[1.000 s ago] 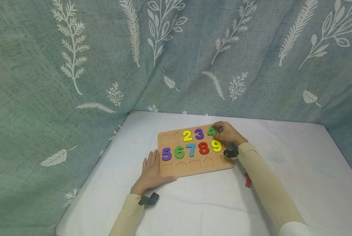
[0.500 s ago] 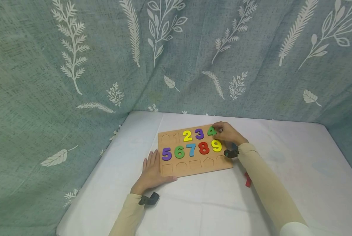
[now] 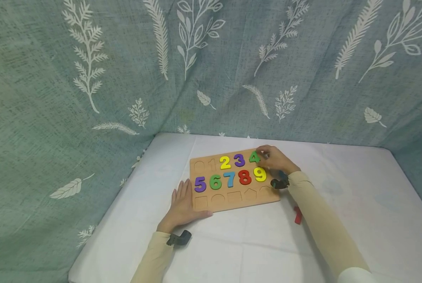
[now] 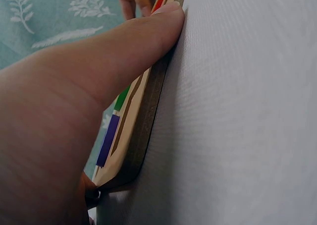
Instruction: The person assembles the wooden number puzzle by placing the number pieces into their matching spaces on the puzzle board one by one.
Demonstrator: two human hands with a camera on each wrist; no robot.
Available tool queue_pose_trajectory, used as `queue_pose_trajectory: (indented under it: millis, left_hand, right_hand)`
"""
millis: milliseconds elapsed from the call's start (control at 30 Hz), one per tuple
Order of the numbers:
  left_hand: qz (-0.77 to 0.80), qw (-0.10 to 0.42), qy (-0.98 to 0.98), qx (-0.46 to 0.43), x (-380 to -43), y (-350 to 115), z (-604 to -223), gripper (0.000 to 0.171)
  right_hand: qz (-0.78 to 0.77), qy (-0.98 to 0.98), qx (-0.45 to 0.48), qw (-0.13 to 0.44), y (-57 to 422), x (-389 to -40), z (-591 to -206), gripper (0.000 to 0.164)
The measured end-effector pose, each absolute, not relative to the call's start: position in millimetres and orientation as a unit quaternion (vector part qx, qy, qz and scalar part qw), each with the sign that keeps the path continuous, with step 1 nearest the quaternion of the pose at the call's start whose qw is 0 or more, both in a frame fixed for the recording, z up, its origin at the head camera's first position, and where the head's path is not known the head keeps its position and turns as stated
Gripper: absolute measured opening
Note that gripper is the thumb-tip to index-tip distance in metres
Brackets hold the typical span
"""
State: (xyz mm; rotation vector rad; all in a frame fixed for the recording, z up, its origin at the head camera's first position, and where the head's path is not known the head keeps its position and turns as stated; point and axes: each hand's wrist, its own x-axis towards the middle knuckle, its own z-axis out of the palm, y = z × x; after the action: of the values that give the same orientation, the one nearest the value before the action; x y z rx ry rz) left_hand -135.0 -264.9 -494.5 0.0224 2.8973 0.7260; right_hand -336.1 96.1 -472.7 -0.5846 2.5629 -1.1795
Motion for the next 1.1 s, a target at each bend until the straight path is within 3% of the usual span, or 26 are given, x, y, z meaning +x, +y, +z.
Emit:
queue_pose_trajectory:
  millis: [633,1100]
  left_hand:
    - [0.246,0.075,0.966,0.005,-136,-264,-495,0.148]
    - [0.237,0.079,0.968,0.003,-137,-265,-497,0.148]
  right_hand:
    - [-0.409,0.885,-0.219,0.031,134,-305,-423,0.059]
    - [-0.393,0.902,-0.181,-0.014,175,-272,-428,0.060]
